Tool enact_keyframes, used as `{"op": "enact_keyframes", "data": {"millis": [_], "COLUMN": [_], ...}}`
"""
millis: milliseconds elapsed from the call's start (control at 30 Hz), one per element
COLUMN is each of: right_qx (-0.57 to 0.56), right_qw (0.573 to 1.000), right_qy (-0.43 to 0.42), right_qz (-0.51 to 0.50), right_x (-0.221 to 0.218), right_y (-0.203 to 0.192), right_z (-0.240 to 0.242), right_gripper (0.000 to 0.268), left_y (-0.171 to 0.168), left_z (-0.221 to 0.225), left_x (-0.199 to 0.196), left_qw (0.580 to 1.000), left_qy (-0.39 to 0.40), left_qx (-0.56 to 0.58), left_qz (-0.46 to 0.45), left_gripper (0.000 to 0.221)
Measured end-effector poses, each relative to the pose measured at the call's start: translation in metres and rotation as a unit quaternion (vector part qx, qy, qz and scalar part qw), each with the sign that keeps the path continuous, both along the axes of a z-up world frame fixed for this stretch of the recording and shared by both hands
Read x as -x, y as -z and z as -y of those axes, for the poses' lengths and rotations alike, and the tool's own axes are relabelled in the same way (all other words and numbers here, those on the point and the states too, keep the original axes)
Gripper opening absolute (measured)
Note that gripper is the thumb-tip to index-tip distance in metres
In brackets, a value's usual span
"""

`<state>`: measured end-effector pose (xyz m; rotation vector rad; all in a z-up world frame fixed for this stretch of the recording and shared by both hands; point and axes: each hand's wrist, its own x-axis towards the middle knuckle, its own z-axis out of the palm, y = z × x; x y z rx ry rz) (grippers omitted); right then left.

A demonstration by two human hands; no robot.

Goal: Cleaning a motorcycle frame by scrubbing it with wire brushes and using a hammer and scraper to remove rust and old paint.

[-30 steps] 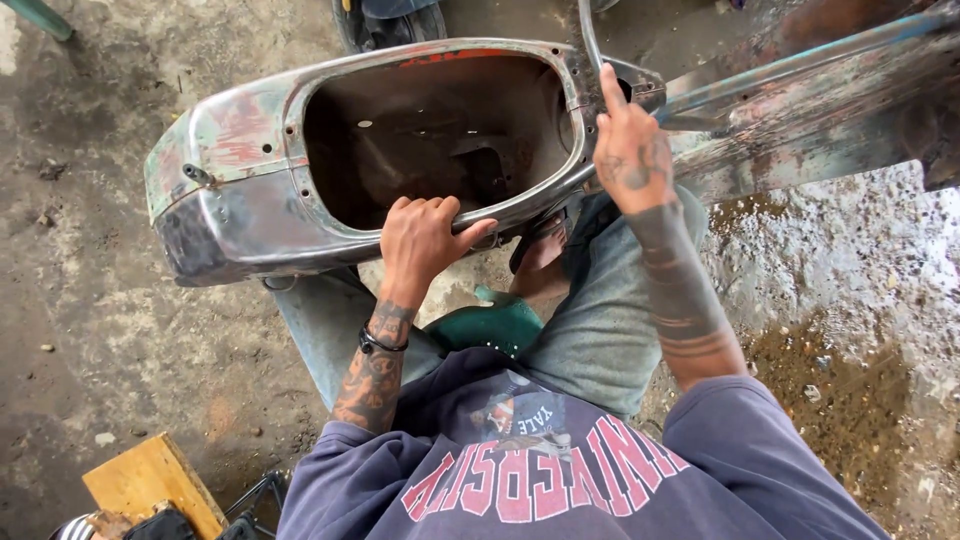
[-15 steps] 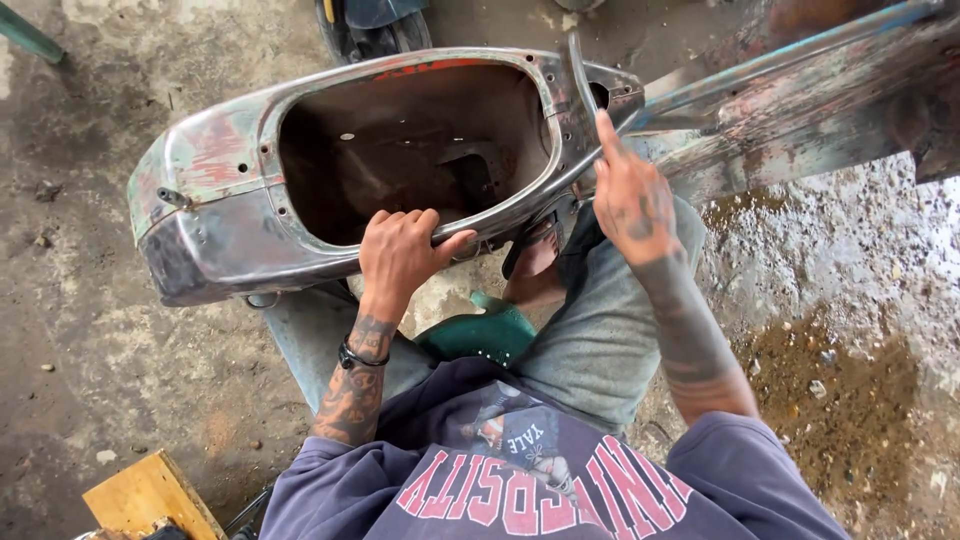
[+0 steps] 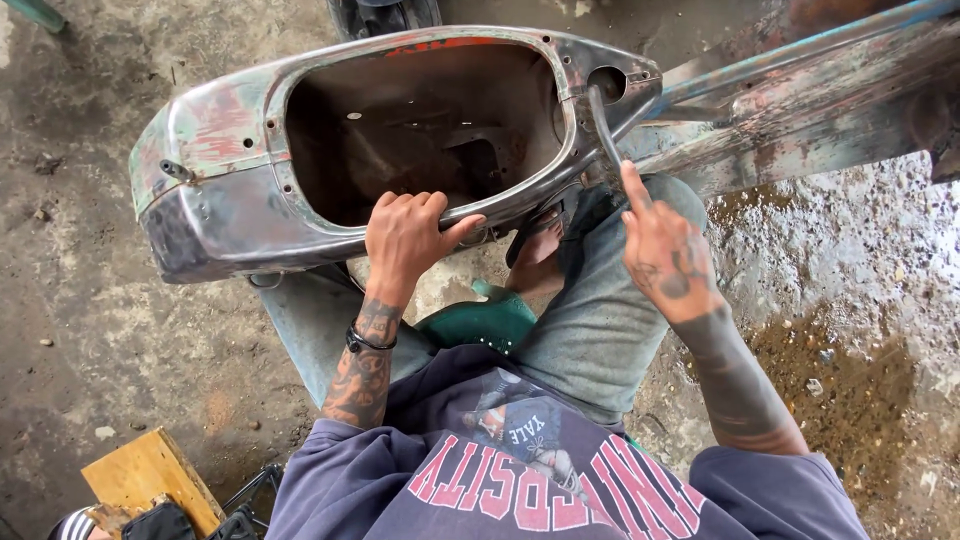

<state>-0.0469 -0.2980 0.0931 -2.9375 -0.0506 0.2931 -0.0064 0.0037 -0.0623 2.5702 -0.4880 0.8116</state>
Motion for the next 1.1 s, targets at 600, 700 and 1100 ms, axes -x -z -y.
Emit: {"op": "enact_keyframes", "data": {"millis": [600, 700, 1100], "right_qx": [-0.001, -0.034, -0.151], "right_qw": [1.0, 0.998, 0.979], "right_qy": [0.009, 0.014, -0.081], "right_qz": [0.01, -0.042, 0.112], "right_x": [-0.051, -0.011, -0.102], "right_y": [-0.001, -0.016, 0.012], "right_z": [-0.047, -0.033, -0.019], "right_gripper": [0.059, 0.063, 0.049], "left_y": [-0.007, -0.008, -0.008], "left_z": [0.002, 0.002, 0.002], "left_x": [0.001, 0.001, 0.0], "left_qw": [0.998, 0.997, 0.997], "left_qy": [-0.02, -0.023, -0.019], "left_qx": [-0.067, -0.08, -0.076], "left_qz": [-0.002, 0.007, 0.023], "left_gripper": [0.066, 0.067, 0.067]}}
